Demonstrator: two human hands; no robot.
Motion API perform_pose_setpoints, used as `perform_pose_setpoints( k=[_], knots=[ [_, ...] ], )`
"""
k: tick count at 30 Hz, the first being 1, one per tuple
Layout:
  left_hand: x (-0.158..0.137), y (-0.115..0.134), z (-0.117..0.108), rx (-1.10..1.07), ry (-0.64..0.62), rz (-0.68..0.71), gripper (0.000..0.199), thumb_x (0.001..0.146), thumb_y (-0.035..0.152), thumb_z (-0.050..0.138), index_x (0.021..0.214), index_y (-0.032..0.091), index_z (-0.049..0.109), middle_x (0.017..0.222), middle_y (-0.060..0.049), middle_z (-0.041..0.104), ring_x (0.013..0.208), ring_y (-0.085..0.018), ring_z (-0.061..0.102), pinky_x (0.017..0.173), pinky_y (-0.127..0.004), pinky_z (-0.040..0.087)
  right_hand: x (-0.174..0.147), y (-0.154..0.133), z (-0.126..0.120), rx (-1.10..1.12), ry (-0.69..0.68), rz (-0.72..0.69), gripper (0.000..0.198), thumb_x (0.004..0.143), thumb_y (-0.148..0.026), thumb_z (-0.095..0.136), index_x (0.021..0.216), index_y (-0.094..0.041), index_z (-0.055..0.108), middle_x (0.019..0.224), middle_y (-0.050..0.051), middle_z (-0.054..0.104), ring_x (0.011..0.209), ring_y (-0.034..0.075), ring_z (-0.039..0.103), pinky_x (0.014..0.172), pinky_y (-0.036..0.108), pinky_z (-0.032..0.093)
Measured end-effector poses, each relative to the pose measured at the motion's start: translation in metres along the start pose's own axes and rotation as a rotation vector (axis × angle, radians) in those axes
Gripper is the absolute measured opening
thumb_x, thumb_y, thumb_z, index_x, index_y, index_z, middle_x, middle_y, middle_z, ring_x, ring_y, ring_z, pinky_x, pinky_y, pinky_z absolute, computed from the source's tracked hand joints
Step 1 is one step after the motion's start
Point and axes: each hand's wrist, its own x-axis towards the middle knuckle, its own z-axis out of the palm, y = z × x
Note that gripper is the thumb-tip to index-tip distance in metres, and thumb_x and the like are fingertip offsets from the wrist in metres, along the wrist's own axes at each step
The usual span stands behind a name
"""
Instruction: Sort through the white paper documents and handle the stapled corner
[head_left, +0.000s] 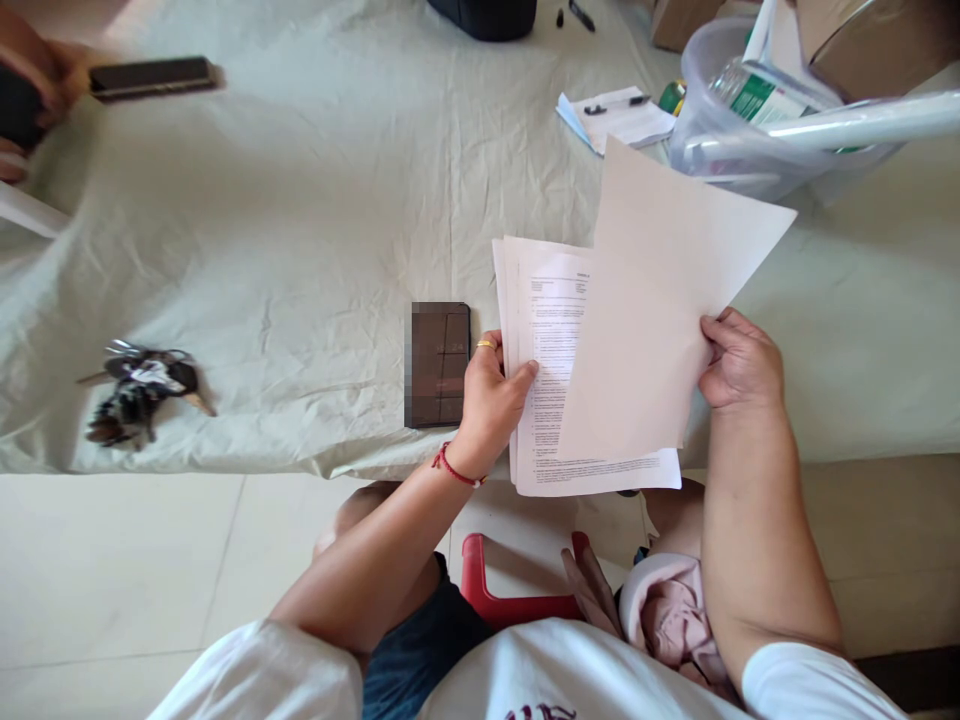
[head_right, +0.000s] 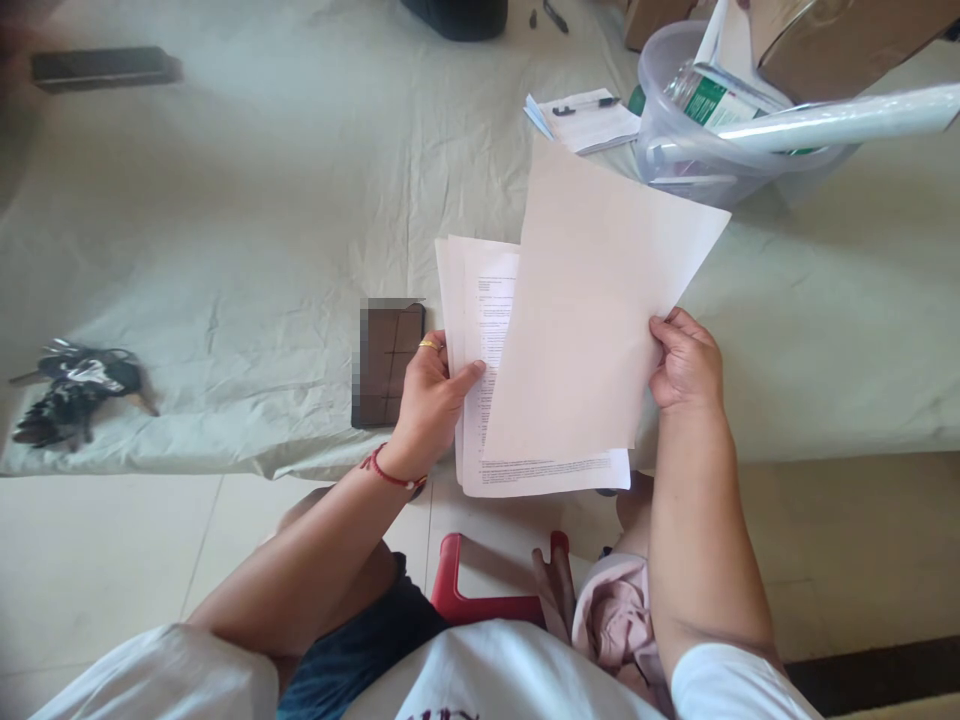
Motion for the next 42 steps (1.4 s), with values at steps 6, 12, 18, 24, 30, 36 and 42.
perform_pose_setpoints(
  k=[6, 12, 18, 24, 30, 36, 42],
  knots=[
    [0.000, -0.001, 0.000, 0.007, 0.006, 0.005, 0.042, 0.084, 0.023, 0.078, 0.118, 0.025, 0.053, 0.117, -0.009, 0.083, 0.106, -0.027, 0.081, 0.096, -0.045, 0.065, -0.004, -0.002, 0.002, 0.013, 0.005, -0.013, 0.026, 0.060, -0.036, 0.091, 0.082, -0.029, 0.078, 0.096, 0.001, 0.081, 0.097, 0.023, 0.077, 0.096, 0.041, 0.071],
    [0.001, -0.001, -0.001, 0.020, -0.011, 0.011, 0.040, 0.086, 0.025, 0.078, 0.117, 0.025, 0.053, 0.116, -0.008, 0.082, 0.106, -0.026, 0.081, 0.096, -0.044, 0.066, -0.006, -0.002, 0.003, 0.017, 0.009, -0.024, 0.027, 0.060, -0.037, 0.093, 0.081, -0.029, 0.077, 0.095, 0.000, 0.081, 0.092, 0.021, 0.075, 0.094, 0.038, 0.071],
    [-0.001, 0.001, 0.000, 0.002, -0.003, 0.004, 0.042, 0.084, 0.025, 0.080, 0.116, 0.025, 0.053, 0.117, -0.009, 0.083, 0.106, -0.026, 0.082, 0.095, -0.044, 0.066, -0.008, 0.000, 0.001, -0.027, 0.017, -0.084, 0.031, 0.068, -0.042, 0.096, 0.081, -0.027, 0.071, 0.088, -0.001, 0.076, 0.082, 0.018, 0.072, 0.085, 0.036, 0.070],
    [-0.001, 0.001, 0.001, 0.005, 0.003, 0.010, 0.040, 0.083, 0.025, 0.080, 0.114, 0.025, 0.054, 0.115, -0.008, 0.083, 0.105, -0.026, 0.081, 0.096, -0.044, 0.065, -0.007, 0.004, 0.000, -0.130, 0.012, -0.147, 0.027, 0.071, -0.041, 0.094, 0.083, -0.028, 0.074, 0.084, -0.002, 0.075, 0.076, 0.018, 0.068, 0.077, 0.035, 0.066],
    [-0.001, 0.002, 0.001, 0.001, 0.005, -0.002, 0.042, 0.083, 0.025, 0.081, 0.115, 0.025, 0.054, 0.117, -0.009, 0.083, 0.107, -0.026, 0.081, 0.097, -0.045, 0.066, -0.005, 0.008, -0.005, -0.193, -0.024, -0.146, 0.029, 0.072, -0.040, 0.095, 0.082, -0.024, 0.073, 0.079, -0.003, 0.071, 0.070, 0.015, 0.062, 0.071, 0.032, 0.061],
    [-0.001, 0.002, 0.002, -0.006, 0.015, -0.001, 0.043, 0.082, 0.025, 0.081, 0.114, 0.025, 0.053, 0.112, -0.007, 0.082, 0.103, -0.026, 0.081, 0.095, -0.044, 0.065, -0.009, 0.007, -0.005, -0.241, -0.089, -0.125, 0.040, 0.070, -0.048, 0.100, 0.083, -0.023, 0.071, 0.075, -0.004, 0.070, 0.067, 0.013, 0.059, 0.061, 0.027, 0.055],
    [0.000, 0.001, 0.002, 0.004, 0.023, -0.005, 0.044, 0.081, 0.028, 0.082, 0.115, 0.025, 0.053, 0.113, -0.007, 0.081, 0.102, -0.025, 0.080, 0.094, -0.042, 0.064, -0.008, 0.010, -0.006, -0.297, -0.130, -0.118, 0.035, 0.073, -0.046, 0.098, 0.083, -0.023, 0.073, 0.077, -0.004, 0.072, 0.067, 0.013, 0.059, 0.059, 0.025, 0.052]
  ],
)
